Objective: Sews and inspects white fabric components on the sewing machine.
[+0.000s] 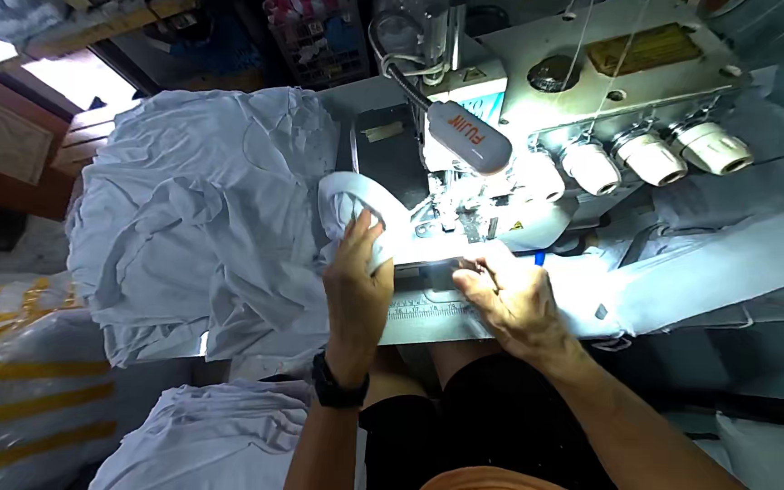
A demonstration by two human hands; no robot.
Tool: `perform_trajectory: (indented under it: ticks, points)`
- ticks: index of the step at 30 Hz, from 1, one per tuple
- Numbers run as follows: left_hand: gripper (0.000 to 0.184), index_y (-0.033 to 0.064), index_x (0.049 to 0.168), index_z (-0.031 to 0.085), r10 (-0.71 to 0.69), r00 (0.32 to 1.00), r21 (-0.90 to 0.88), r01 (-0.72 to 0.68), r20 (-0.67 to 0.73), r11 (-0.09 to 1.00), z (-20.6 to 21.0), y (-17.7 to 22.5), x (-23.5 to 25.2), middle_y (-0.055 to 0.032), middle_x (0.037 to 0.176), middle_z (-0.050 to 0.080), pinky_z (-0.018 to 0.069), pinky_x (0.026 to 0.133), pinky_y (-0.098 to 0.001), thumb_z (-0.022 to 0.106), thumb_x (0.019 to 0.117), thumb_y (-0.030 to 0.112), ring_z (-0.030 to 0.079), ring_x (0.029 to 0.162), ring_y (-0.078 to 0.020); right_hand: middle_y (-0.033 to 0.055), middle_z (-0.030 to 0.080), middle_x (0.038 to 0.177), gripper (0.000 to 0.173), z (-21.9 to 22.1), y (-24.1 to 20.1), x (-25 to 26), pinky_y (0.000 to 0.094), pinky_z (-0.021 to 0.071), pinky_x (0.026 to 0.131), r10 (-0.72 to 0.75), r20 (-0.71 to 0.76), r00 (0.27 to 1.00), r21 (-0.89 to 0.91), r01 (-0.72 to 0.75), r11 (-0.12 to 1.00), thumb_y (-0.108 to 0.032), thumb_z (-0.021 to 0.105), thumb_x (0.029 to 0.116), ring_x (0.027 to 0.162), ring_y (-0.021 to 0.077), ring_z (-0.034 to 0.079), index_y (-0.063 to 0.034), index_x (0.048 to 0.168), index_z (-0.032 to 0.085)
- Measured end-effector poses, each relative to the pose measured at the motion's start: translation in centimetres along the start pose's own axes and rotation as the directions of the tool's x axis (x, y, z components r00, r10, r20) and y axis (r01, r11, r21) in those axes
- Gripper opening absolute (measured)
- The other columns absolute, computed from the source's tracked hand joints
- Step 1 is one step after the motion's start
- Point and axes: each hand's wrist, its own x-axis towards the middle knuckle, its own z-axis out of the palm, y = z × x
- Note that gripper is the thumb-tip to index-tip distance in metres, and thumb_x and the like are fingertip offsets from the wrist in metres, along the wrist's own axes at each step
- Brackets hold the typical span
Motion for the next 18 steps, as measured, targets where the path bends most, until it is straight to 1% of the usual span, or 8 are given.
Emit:
perform_trajectory:
  ticks: [4,9,12,14,15,16,17,18]
  points:
    - [0.029,-0.0063,0.115,0.073,0.021,0.992,0.006,-0.02,-0.122,1.0,1.0,0.3,-2.2,-0.0219,0.129,0.069,0.0492,0.109,-0.0384,0.066,0.0876,0.001,0.063,0.129,-0.0293,0.0149,0.07,0.092,0.031,-0.7,-1.8,2.3,0.0367,0.0511,0.058,-0.052,-0.022,0.998,-0.201,0.046,0.978,-0.02,0.062,0.0979,0.069,0.024,0.065,-0.0025,0.121,0.074]
    - [0.031,-0.0041,0.117,0.073,0.025,0.985,0.062,-0.014,-0.172,0.998,2.3,0.5,-3.4,-0.0214,0.134,0.067,0.047,0.112,-0.0407,0.066,0.0886,0.004,0.06,0.133,-0.0317,0.0198,0.067,0.088,0.025,0.5,-3.7,3.6,0.0446,0.0488,0.051,-0.039,0.017,0.999,-0.42,0.042,0.906,-0.012,0.063,0.0964,0.067,0.0346,0.066,0.0017,0.113,0.075]
    - [0.029,-0.0013,0.116,0.075,0.055,0.984,0.131,-0.033,-0.167,0.991,2.2,0.4,-3.6,-0.0187,0.133,0.068,0.0446,0.114,-0.0479,0.066,0.09,0.008,0.06,0.133,-0.033,0.0196,0.068,0.084,0.022,1.3,-3.7,4.0,0.0442,0.0478,0.051,-0.094,-0.014,0.995,-0.388,0.081,0.918,-0.011,0.064,0.0961,0.066,0.0348,0.066,0.0028,0.108,0.075]
    - [0.024,0.0003,0.11,0.077,0.08,0.986,0.081,-0.068,-0.149,0.994,1.4,0.3,-3.5,-0.0153,0.13,0.07,0.0355,0.116,-0.0582,0.067,0.0896,0.01,0.057,0.135,-0.0344,0.0191,0.072,0.086,0.021,1.1,-3.3,4.0,0.0438,0.0513,0.055,-0.1,-0.023,0.995,-0.283,0.089,0.955,-0.011,0.063,0.0967,0.069,0.0327,0.069,0.0021,0.104,0.077]
    - [0.02,0.0004,0.105,0.077,0.059,0.989,-0.047,-0.066,-0.135,0.997,0.6,0.4,-3.4,-0.012,0.127,0.072,0.0352,0.118,-0.0534,0.068,0.0892,0.008,0.058,0.135,-0.0286,0.0173,0.073,0.088,0.02,0.6,-3.2,4.0,0.0413,0.0533,0.061,-0.089,-0.008,0.996,-0.198,0.086,0.976,-0.012,0.063,0.0972,0.073,0.0287,0.07,0.0012,0.102,0.077]
    - [0.016,0.0029,0.103,0.076,-0.008,0.995,-0.239,-0.016,-0.098,0.971,-0.5,0.5,-3.3,-0.0049,0.121,0.075,0.0432,0.114,-0.0381,0.067,0.0901,0.007,0.063,0.127,-0.0146,0.0135,0.073,0.088,0.019,-0.2,-3.0,4.1,0.0346,0.0539,0.067,-0.074,0.017,0.997,-0.092,0.075,0.993,-0.013,0.063,0.0976,0.077,0.021,0.069,-0.0003,0.099,0.077]
    - [0.014,0.0107,0.101,0.076,-0.109,0.994,-0.455,0.088,-0.02,0.886,-2.0,0.5,-3.2,0.0056,0.109,0.076,0.0539,0.097,-0.0228,0.066,0.0922,0.008,0.067,0.108,-0.0001,0.0074,0.071,0.087,0.018,-1.0,-2.8,4.3,0.0233,0.0524,0.072,-0.062,0.049,0.997,0.034,0.061,0.998,-0.014,0.064,0.0973,0.078,0.0095,0.065,-0.0022,0.098,0.077]
    - [0.017,0.0218,0.095,0.076,-0.207,0.973,-0.633,0.221,0.097,0.742,-3.4,0.2,-3.1,0.0128,0.093,0.075,0.0579,0.079,-0.0185,0.063,0.0924,0.01,0.068,0.088,0.0049,0.0014,0.069,0.086,0.017,-1.8,-2.6,4.5,0.014,0.05,0.071,-0.058,0.089,0.994,0.169,0.043,0.985,-0.016,0.066,0.0962,0.077,-0.0006,0.061,-0.0026,0.099,0.075]
